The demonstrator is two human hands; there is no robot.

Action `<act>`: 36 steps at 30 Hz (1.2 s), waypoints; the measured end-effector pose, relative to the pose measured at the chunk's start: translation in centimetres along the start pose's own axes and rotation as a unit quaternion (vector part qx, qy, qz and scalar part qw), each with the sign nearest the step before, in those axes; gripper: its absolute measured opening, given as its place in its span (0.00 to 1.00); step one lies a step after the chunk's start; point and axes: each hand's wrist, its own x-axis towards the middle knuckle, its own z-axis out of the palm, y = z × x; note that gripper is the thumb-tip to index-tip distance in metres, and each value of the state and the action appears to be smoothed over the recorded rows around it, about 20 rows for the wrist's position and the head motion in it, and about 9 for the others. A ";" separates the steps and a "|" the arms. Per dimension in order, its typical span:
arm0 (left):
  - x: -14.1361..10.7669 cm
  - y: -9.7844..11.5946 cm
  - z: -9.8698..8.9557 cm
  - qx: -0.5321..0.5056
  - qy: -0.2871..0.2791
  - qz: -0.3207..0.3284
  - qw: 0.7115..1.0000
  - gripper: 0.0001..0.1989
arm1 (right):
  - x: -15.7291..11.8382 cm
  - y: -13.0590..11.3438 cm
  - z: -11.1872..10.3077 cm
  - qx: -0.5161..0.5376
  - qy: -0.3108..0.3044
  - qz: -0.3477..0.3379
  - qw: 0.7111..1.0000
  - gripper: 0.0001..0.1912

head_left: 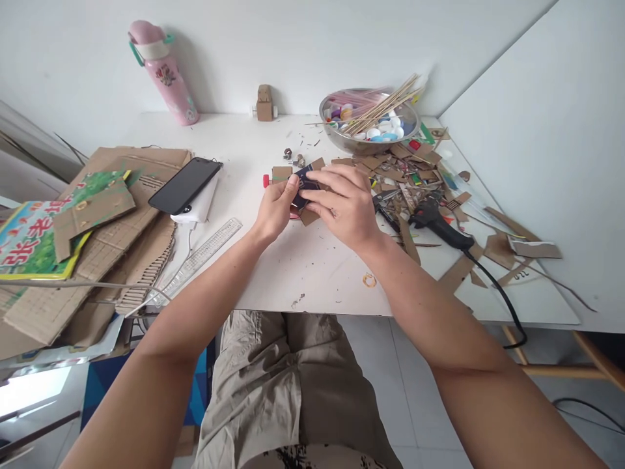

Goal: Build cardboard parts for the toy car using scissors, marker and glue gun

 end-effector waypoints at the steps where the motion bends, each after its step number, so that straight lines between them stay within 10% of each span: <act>1: 0.0 0.0 -0.1 -0.004 0.003 0.000 1.000 0.25 | 0.0 0.0 0.2 0.004 0.005 -0.006 1.000 0.18; 12: 0.8 -1.0 -1.0 0.008 0.017 0.028 0.999 0.26 | 1.0 1.2 0.6 -0.016 0.026 0.005 1.000 0.16; 22: 0.0 0.6 -0.7 -0.012 0.004 0.027 1.000 0.23 | 0.0 4.5 -7.2 -0.050 -0.039 0.350 0.934 0.15; 30: -0.1 1.0 -0.4 -0.005 0.040 0.020 0.999 0.23 | 0.2 0.0 -3.1 0.127 0.014 0.240 0.962 0.10; 36: -0.1 0.4 -0.7 0.023 0.073 0.044 0.996 0.25 | -0.6 0.9 -2.3 -0.005 -0.010 0.141 0.990 0.13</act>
